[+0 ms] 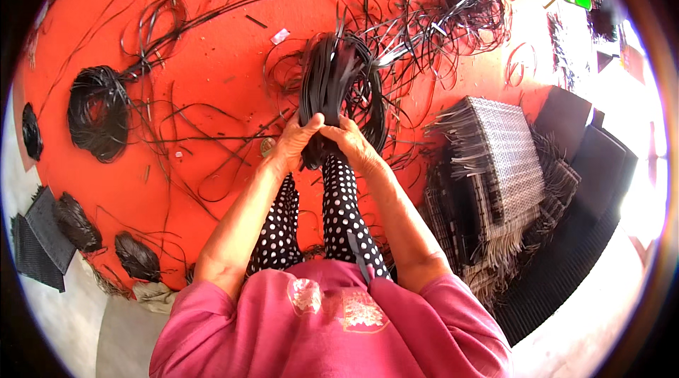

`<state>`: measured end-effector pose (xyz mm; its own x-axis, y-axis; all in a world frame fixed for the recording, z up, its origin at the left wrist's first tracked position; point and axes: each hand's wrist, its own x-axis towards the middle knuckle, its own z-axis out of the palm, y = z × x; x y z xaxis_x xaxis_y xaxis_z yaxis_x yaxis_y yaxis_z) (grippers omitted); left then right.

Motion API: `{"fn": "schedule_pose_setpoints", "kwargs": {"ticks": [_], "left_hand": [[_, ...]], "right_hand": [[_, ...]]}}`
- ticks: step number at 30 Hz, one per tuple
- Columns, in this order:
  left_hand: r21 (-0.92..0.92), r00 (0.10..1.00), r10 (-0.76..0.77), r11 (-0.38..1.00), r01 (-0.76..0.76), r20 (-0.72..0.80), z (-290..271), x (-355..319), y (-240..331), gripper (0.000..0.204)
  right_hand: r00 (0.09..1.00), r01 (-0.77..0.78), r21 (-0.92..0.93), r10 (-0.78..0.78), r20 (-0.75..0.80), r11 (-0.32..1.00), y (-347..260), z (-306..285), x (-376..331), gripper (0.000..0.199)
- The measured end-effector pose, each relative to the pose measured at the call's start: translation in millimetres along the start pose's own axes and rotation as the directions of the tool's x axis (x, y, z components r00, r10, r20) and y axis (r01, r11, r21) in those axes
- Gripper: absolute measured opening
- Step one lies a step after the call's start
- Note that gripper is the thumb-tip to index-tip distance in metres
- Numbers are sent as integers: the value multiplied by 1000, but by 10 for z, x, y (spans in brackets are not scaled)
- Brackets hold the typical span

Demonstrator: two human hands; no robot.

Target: The person gathers and organizes black plastic strips from a red floor, separating tangled pieces and placing them into neat bundles. They repeatedly pick up, untangle, and stack the strips while another person works nearby.

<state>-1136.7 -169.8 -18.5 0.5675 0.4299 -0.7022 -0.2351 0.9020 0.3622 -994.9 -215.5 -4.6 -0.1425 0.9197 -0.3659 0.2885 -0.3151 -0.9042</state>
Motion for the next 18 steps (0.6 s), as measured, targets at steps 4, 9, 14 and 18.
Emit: {"fn": "schedule_pose_setpoints", "kwargs": {"ticks": [4, 9, 14, 18], "left_hand": [[62, 950, 272, 957, -284, 152, 428, -1102, 330, 80], [458, 959, 247, 843, -282, 135, 443, -2158, 788, 77], [551, 762, 641, 607, -573, 86, 92, -3397, 1168, 74], [729, 472, 877, 383, -568, -93, 126, -4720, 1690, 77]], "right_hand": [[925, -276, 754, 378, 40, 596, -1236, 167, -252, 61], [945, -195, 90, 212, -249, 977, -2288, 610, -322, 58], [996, 50, 142, -40, -77, 989, -3335, 1346, -359, 52], [980, 98, 369, -153, 124, 924, -4532, 1870, -555, 46]]}}
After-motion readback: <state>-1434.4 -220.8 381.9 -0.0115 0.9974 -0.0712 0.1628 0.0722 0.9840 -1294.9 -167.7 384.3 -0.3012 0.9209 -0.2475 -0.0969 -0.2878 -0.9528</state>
